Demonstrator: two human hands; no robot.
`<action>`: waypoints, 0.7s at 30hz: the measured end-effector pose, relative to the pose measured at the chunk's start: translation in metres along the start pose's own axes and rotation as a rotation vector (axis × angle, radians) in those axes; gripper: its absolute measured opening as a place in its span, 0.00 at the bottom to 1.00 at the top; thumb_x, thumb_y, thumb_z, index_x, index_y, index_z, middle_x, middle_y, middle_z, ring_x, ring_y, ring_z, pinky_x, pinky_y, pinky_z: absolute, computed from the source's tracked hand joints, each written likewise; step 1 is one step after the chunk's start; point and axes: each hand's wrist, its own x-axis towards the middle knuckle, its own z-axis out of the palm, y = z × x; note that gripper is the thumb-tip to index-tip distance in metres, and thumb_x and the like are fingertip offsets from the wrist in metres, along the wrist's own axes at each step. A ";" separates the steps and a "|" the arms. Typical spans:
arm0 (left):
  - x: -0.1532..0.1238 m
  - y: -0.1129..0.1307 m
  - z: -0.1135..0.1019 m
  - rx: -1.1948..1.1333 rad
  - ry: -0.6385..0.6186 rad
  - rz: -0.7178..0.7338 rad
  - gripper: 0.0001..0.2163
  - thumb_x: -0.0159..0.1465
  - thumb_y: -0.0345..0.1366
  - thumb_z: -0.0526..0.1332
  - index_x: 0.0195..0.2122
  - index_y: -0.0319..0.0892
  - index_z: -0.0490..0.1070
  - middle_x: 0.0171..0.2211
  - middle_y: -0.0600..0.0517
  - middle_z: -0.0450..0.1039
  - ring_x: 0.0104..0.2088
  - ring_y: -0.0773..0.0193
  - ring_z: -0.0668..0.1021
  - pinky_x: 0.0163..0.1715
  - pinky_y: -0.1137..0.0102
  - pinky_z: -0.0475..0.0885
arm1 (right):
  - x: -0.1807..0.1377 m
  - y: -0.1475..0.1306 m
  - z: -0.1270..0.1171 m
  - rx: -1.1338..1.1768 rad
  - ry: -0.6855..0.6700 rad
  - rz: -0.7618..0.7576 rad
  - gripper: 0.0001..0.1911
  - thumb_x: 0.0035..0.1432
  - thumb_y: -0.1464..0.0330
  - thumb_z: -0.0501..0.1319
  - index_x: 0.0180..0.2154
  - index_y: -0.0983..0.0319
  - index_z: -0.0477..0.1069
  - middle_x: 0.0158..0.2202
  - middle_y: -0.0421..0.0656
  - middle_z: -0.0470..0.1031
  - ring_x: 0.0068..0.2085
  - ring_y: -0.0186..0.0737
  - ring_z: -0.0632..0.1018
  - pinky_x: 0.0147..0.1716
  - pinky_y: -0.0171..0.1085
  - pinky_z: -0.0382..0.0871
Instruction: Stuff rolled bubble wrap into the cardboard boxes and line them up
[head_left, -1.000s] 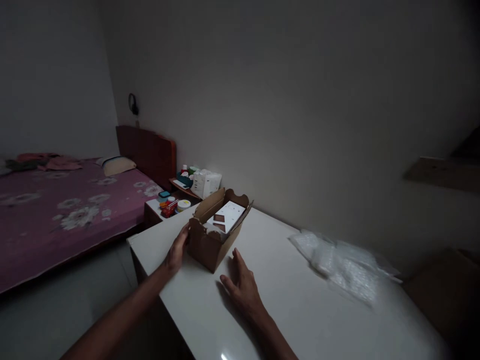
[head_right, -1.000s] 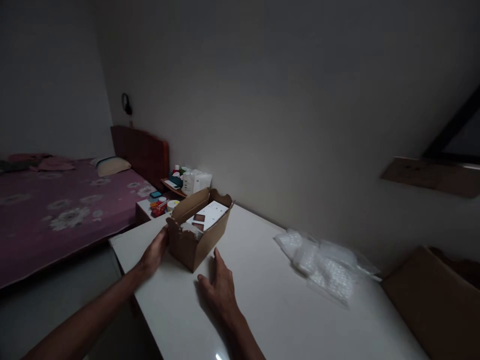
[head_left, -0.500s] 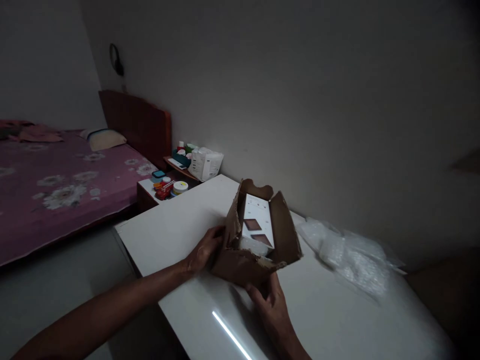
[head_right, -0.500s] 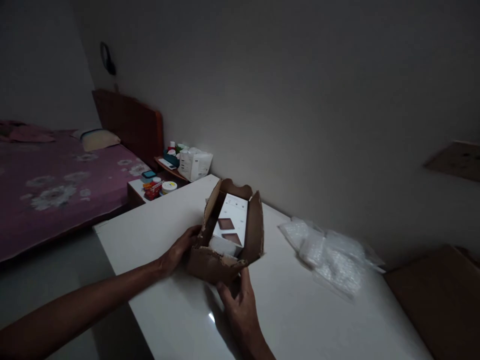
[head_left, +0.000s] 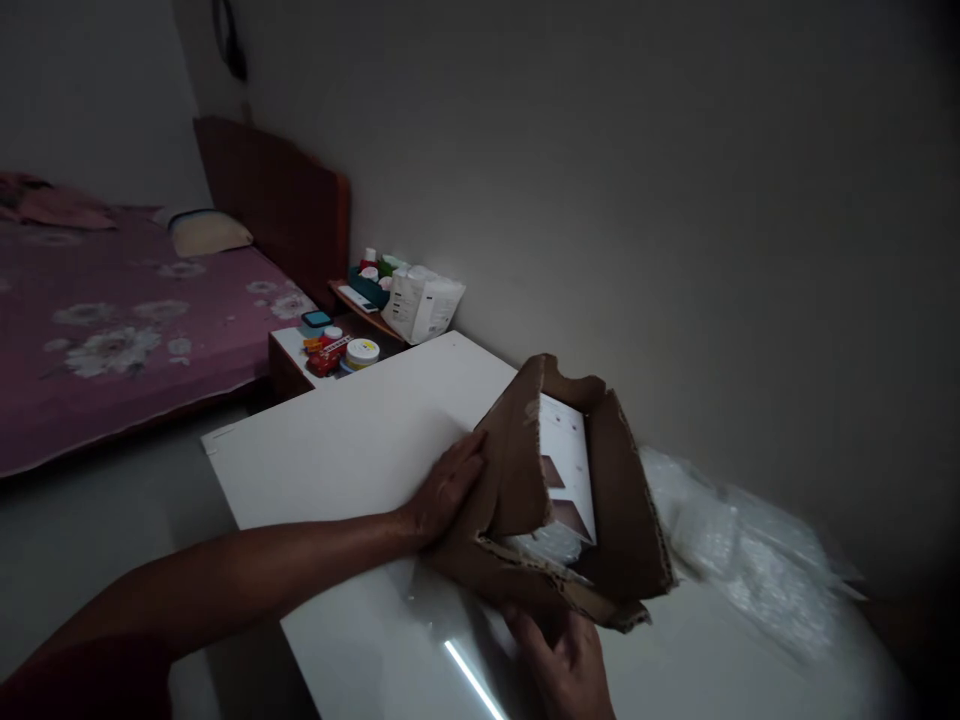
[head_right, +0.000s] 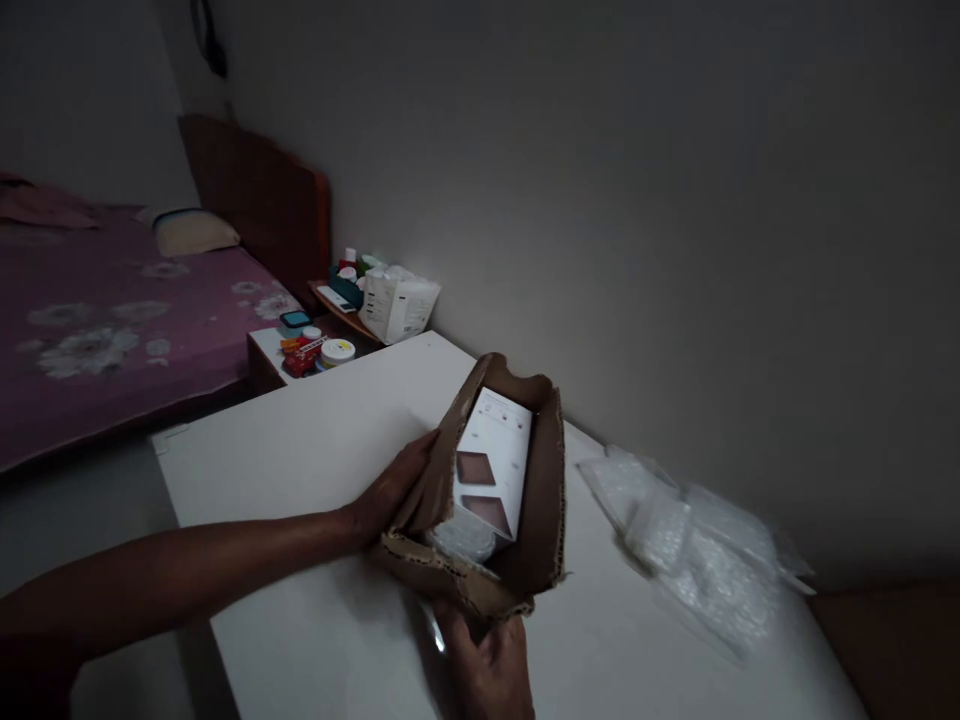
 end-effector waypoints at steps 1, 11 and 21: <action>0.001 0.003 -0.001 0.036 -0.001 0.019 0.25 0.67 0.50 0.57 0.62 0.46 0.66 0.65 0.50 0.63 0.67 0.50 0.59 0.70 0.55 0.45 | 0.000 -0.001 0.000 0.001 0.002 -0.014 0.19 0.54 0.52 0.65 0.39 0.60 0.78 0.39 0.51 0.80 0.46 0.56 0.79 0.47 0.51 0.75; 0.001 0.021 -0.004 0.211 -0.041 0.071 0.25 0.70 0.53 0.48 0.62 0.48 0.64 0.64 0.52 0.64 0.65 0.52 0.64 0.69 0.52 0.53 | 0.003 -0.015 -0.004 0.053 0.071 0.058 0.23 0.46 0.52 0.70 0.39 0.62 0.78 0.39 0.50 0.81 0.48 0.56 0.78 0.48 0.45 0.72; -0.009 0.016 -0.003 0.442 -0.103 0.050 0.30 0.69 0.56 0.46 0.68 0.48 0.54 0.70 0.45 0.51 0.69 0.48 0.55 0.70 0.47 0.47 | -0.006 -0.025 0.004 0.041 0.272 0.079 0.24 0.42 0.52 0.71 0.37 0.62 0.79 0.40 0.50 0.82 0.44 0.54 0.79 0.43 0.44 0.73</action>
